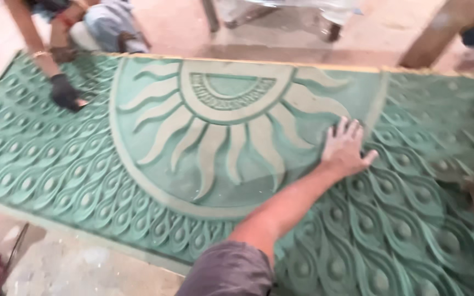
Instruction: The person uses a sanding block to smooth the surface of a large green relief panel featuring a sun and wave pattern. The person holds the panel with one hand while sanding the raised details with the other.
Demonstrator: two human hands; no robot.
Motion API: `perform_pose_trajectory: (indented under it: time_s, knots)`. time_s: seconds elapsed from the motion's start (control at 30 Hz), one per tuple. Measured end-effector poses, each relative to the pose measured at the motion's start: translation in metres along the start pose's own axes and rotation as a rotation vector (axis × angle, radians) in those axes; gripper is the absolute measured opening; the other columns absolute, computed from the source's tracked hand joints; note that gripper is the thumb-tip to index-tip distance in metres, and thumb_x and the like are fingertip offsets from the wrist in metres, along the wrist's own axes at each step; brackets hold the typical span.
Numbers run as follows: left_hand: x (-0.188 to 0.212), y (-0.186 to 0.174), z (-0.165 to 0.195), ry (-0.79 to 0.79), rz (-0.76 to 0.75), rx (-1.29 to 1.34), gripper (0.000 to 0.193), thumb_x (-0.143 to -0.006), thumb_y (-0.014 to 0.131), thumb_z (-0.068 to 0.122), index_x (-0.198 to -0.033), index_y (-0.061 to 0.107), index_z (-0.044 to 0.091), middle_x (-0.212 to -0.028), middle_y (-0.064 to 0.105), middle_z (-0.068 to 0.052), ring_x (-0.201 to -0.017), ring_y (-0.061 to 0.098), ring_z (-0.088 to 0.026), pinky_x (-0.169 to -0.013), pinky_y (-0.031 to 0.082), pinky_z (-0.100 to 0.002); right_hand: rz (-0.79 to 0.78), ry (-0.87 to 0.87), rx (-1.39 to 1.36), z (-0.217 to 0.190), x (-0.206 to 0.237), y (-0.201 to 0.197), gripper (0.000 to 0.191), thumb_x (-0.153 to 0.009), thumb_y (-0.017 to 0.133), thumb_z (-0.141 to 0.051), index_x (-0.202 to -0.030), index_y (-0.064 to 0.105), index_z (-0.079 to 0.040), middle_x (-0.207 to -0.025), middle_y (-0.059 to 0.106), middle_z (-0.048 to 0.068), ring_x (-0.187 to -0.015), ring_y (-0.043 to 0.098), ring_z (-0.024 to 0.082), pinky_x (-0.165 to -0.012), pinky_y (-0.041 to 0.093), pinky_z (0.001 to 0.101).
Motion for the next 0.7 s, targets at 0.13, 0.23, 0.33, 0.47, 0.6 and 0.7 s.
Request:
perform_pose_trajectory:
  time_s: [0.13, 0.23, 0.33, 0.47, 0.6, 0.7]
  knots:
    - [0.003, -0.003, 0.001, -0.003, 0.023, -0.02, 0.092, -0.087, 0.057, 0.064, -0.153, 0.042, 0.003, -0.165, 0.033, -0.013, -0.157, 0.019, -0.037, -0.123, 0.02, -0.059, -0.006, 0.003, -0.048, -0.003, 0.001, 0.011, 0.018, -0.091, 0.068, -0.03, -0.102, 0.074, -0.017, -0.095, 0.073, 0.009, -0.092, 0.072, 0.031, -0.078, 0.059, 0.0438]
    - [0.005, -0.003, 0.002, 0.0, 0.008, -0.023, 0.092, -0.087, 0.056, 0.065, -0.153, 0.041, 0.003, -0.166, 0.032, -0.013, -0.157, 0.018, -0.037, -0.123, 0.019, -0.058, -0.012, 0.033, -0.057, 0.0, 0.005, 0.017, 0.02, -0.091, 0.068, -0.031, -0.103, 0.075, -0.017, -0.095, 0.074, 0.01, -0.091, 0.072, 0.033, -0.078, 0.059, 0.0445]
    - [0.007, -0.008, 0.002, -0.008, 0.01, -0.031, 0.093, -0.088, 0.056, 0.065, -0.154, 0.04, 0.002, -0.166, 0.032, -0.013, -0.158, 0.019, -0.036, -0.124, 0.02, -0.057, -0.026, 0.052, -0.058, 0.006, 0.009, 0.017, 0.023, -0.09, 0.069, -0.033, -0.105, 0.075, -0.016, -0.096, 0.074, 0.012, -0.091, 0.072, 0.034, -0.078, 0.059, 0.0452]
    - [0.006, -0.016, 0.005, 0.001, -0.009, -0.029, 0.091, -0.088, 0.055, 0.064, -0.154, 0.04, 0.003, -0.166, 0.03, -0.013, -0.157, 0.017, -0.037, -0.124, 0.019, -0.058, -0.033, 0.082, -0.064, 0.016, 0.019, 0.014, 0.026, -0.09, 0.069, -0.035, -0.107, 0.076, -0.015, -0.096, 0.074, 0.013, -0.091, 0.072, 0.035, -0.078, 0.058, 0.0462]
    - [0.006, -0.018, 0.005, -0.002, -0.007, -0.019, 0.091, -0.087, 0.056, 0.064, -0.153, 0.04, 0.003, -0.166, 0.03, -0.014, -0.157, 0.017, -0.037, -0.123, 0.018, -0.059, -0.038, 0.098, -0.074, 0.022, 0.03, 0.017, 0.03, -0.09, 0.07, -0.037, -0.108, 0.077, -0.015, -0.096, 0.074, 0.015, -0.09, 0.072, 0.037, -0.078, 0.058, 0.0472]
    - [0.006, -0.013, 0.004, -0.003, 0.001, -0.012, 0.09, -0.088, 0.057, 0.063, -0.153, 0.042, 0.003, -0.166, 0.033, -0.013, -0.157, 0.019, -0.037, -0.124, 0.02, -0.059, -0.043, 0.112, -0.079, 0.027, 0.036, 0.023, 0.033, -0.089, 0.07, -0.039, -0.11, 0.077, -0.014, -0.097, 0.075, 0.016, -0.09, 0.072, 0.038, -0.078, 0.058, 0.0479]
Point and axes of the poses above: each hand's wrist, its own x-axis away from the middle knuckle, its own y-axis out of the palm, z = x × y, the point moved 8 cm from there along -x, towards the middle knuckle
